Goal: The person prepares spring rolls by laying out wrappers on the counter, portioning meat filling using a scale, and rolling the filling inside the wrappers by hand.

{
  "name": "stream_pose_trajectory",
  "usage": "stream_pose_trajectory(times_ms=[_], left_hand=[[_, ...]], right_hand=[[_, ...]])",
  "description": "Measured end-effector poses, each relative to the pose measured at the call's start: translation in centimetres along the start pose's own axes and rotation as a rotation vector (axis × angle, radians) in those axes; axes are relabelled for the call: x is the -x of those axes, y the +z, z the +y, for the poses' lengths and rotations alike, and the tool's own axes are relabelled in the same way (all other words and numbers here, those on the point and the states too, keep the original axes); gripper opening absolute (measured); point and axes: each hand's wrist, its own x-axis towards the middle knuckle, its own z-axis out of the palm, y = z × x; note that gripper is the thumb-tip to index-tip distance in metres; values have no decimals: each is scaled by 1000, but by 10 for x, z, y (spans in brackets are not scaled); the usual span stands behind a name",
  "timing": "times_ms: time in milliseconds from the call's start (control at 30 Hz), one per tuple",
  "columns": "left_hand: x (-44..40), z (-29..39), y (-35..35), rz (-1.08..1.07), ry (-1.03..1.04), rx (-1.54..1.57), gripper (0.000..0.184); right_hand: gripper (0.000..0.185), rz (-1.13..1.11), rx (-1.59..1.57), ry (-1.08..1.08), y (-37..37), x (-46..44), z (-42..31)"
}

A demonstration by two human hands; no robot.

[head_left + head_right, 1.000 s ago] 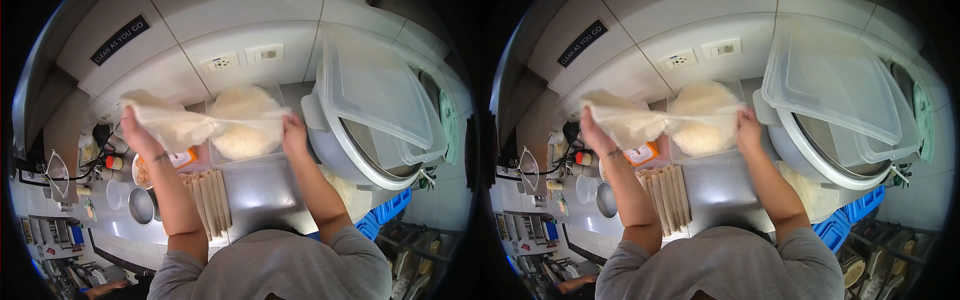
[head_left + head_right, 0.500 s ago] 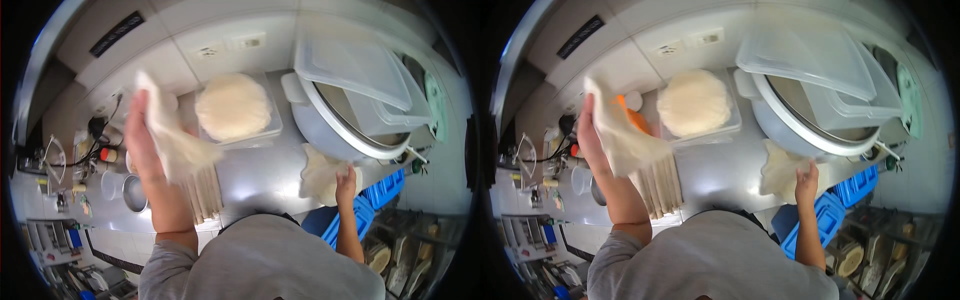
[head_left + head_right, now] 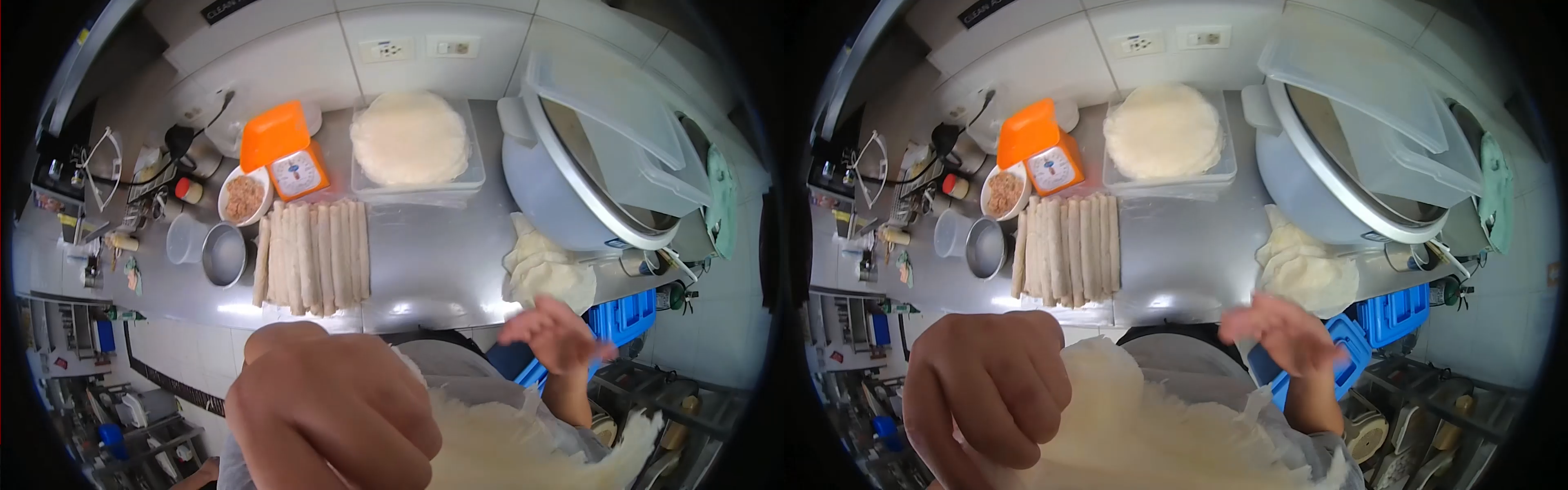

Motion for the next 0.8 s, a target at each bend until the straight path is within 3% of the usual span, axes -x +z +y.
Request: stream_pose_trajectory(times_ms=[100,167,233,300,333,367,400,467,533,567,667,767,800], left_hand=[[2,5,-2,-83,-28,63,12],[2,6,-7,-173,-39,96,15],[6,1,-29,-344,-48,197,13],[26,-13,-41,-134,-136,2,24],[35,-23,-30,208,-216,-274,25],[36,-33,-31,447,-341,-232,25],[37,-43,-33,700,-440,-157,25],[36,-69,-45,889,-490,-160,25],[43,-92,-42,869,-505,-241,19],[45,-103,-39,855,-513,-281,16],[54,-133,-18,736,-653,13,10],[66,-140,-26,818,-718,171,14],[69,-138,-32,850,-699,166,13]], right_hand=[[52,-752,38,-53,-14,-9,-25],[35,-780,15,-181,-7,-8,-35],[19,-331,-50,-359,8,-4,-42],[19,150,58,-440,15,-9,-34],[22,445,212,-440,18,-14,-33],[25,720,336,-386,23,-23,-31],[28,754,341,-451,17,-28,-32],[35,818,348,-587,2,-33,-27],[40,642,505,-447,18,-43,-13],[52,483,656,-266,26,-54,-3],[43,478,515,-44,35,-86,41],[39,585,161,191,4,-79,45],[36,617,80,144,-2,-75,43]])
